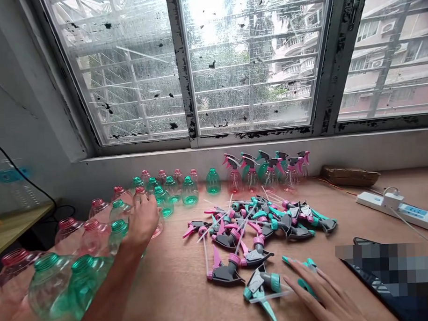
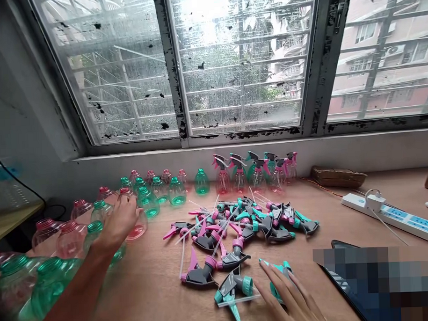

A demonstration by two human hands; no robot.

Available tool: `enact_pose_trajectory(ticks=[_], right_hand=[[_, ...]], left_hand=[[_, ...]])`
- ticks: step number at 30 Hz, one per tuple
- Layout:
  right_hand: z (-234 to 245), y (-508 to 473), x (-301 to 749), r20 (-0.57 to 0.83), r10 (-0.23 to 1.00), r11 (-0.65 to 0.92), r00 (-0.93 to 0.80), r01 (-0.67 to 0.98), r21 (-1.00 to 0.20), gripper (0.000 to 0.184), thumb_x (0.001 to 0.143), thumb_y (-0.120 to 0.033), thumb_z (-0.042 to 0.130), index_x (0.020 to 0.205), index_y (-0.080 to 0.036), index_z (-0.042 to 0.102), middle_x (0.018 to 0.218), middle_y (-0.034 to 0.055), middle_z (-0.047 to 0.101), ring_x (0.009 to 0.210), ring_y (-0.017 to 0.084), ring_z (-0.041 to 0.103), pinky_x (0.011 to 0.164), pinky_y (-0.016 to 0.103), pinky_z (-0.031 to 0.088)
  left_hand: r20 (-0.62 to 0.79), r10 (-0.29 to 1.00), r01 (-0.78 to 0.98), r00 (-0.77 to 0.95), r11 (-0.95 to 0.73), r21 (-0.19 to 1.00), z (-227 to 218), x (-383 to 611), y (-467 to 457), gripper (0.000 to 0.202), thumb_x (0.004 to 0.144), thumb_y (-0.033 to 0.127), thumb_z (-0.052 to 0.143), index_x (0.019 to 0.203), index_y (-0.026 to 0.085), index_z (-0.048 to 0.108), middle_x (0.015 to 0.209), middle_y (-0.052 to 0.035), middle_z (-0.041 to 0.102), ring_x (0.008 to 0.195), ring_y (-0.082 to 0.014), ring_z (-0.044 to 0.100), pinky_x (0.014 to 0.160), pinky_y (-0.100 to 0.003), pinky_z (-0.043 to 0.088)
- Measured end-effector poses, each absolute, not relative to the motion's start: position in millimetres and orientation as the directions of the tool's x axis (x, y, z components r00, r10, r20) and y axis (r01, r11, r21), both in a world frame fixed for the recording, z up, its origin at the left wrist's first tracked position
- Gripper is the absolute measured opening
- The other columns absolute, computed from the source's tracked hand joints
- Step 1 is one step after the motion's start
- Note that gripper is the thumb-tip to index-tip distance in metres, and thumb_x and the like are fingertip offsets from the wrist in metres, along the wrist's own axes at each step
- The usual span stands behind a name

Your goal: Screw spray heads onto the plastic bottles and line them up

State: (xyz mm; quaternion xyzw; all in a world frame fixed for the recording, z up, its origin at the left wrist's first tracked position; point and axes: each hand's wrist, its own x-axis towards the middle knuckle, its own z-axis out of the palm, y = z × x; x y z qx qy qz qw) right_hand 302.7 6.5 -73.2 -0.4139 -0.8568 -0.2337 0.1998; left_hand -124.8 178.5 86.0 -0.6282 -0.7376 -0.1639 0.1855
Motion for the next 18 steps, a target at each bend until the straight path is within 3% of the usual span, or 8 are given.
enact_pose_trajectory(ticks=[4, 7, 9, 12, 13, 15, 18], right_hand=[[-65, 8, 296, 0.542, 0.603, 0.508, -0.585, 0.806, 0.304, 0.08, 0.094, -0.039, 0.063, 0.163, -0.019, 0.028, 0.143, 0.0198, 0.063, 0.116, 0.04, 0.072, 0.086, 0.048, 0.068], [-54, 10, 294, 0.523, 0.613, 0.533, -0.592, 0.799, 0.279, 0.071, 0.095, -0.022, 0.059, 0.161, -0.021, 0.033, 0.146, 0.0159, 0.062, 0.122, 0.035, 0.069, 0.092, 0.044, 0.066], [-44, 13, 289, 0.505, 0.624, 0.565, -0.596, 0.791, 0.236, 0.066, 0.095, -0.016, 0.055, 0.158, -0.024, 0.039, 0.151, 0.0121, 0.058, 0.128, 0.033, 0.066, 0.095, 0.041, 0.064], [-31, 25, 270, 0.514, 0.628, 0.584, -0.584, 0.79, 0.185, 0.065, 0.085, -0.004, 0.052, 0.147, -0.025, 0.055, 0.151, 0.0086, 0.059, 0.128, 0.032, 0.066, 0.096, 0.042, 0.064], [-30, 32, 262, 0.528, 0.629, 0.572, -0.57, 0.8, 0.181, 0.068, 0.079, 0.002, 0.05, 0.141, -0.025, 0.06, 0.148, 0.0082, 0.063, 0.126, 0.032, 0.067, 0.097, 0.044, 0.063], [-34, 46, 248, 0.549, 0.632, 0.538, -0.548, 0.819, 0.199, 0.071, 0.071, 0.008, 0.047, 0.132, -0.023, 0.066, 0.143, 0.0091, 0.068, 0.125, 0.034, 0.068, 0.098, 0.05, 0.061], [-46, 66, 237, 0.525, 0.617, 0.544, -0.586, 0.8, 0.253, 0.074, 0.07, 0.011, 0.046, 0.136, -0.018, 0.063, 0.138, 0.0092, 0.072, 0.123, 0.035, 0.069, 0.094, 0.056, 0.061]], left_hand=[[0.457, 0.889, 1.0, -0.011, 0.006, 0.013, 76, -116, 161, 0.033, 0.099, 0.03, 0.063, 0.129, 0.016, 0.061, 0.126, -0.0108, 0.068, 0.112, -0.0274, 0.068, 0.093, -0.047, 0.058], [0.438, 0.897, 0.994, 0.06, -0.096, 0.06, 69, -106, 140, 0.04, 0.097, 0.031, 0.059, 0.134, 0.014, 0.057, 0.124, -0.0174, 0.07, 0.119, -0.0344, 0.065, 0.094, -0.045, 0.056], [0.437, 0.898, 0.988, 0.05, -0.109, 0.11, 63, -101, 121, 0.048, 0.095, 0.036, 0.06, 0.137, 0.013, 0.054, 0.127, -0.0208, 0.069, 0.124, -0.0385, 0.063, 0.098, -0.047, 0.054], [0.443, 0.896, 0.976, 0.001, -0.097, 0.195, 47, -101, 91, 0.063, 0.094, 0.051, 0.055, 0.143, 0.013, 0.043, 0.133, -0.0243, 0.065, 0.122, -0.0409, 0.066, 0.092, -0.05, 0.058], [0.442, 0.897, 0.966, -0.005, -0.111, 0.235, 39, -102, 82, 0.065, 0.094, 0.055, 0.053, 0.145, 0.016, 0.041, 0.137, -0.0235, 0.062, 0.124, -0.04, 0.066, 0.093, -0.049, 0.059], [0.442, 0.896, 0.89, -0.029, -0.179, 0.42, 23, -103, 65, 0.075, 0.084, 0.062, 0.063, 0.142, 0.019, 0.041, 0.138, -0.0222, 0.063, 0.128, -0.0423, 0.064, 0.099, -0.052, 0.056], [0.305, 0.952, 0.749, -0.003, -0.2, 0.631, 1, -99, 46, 0.079, 0.081, 0.055, 0.07, 0.145, 0.024, 0.035, 0.137, -0.0175, 0.067, 0.127, -0.0382, 0.067, 0.106, -0.049, 0.054]])
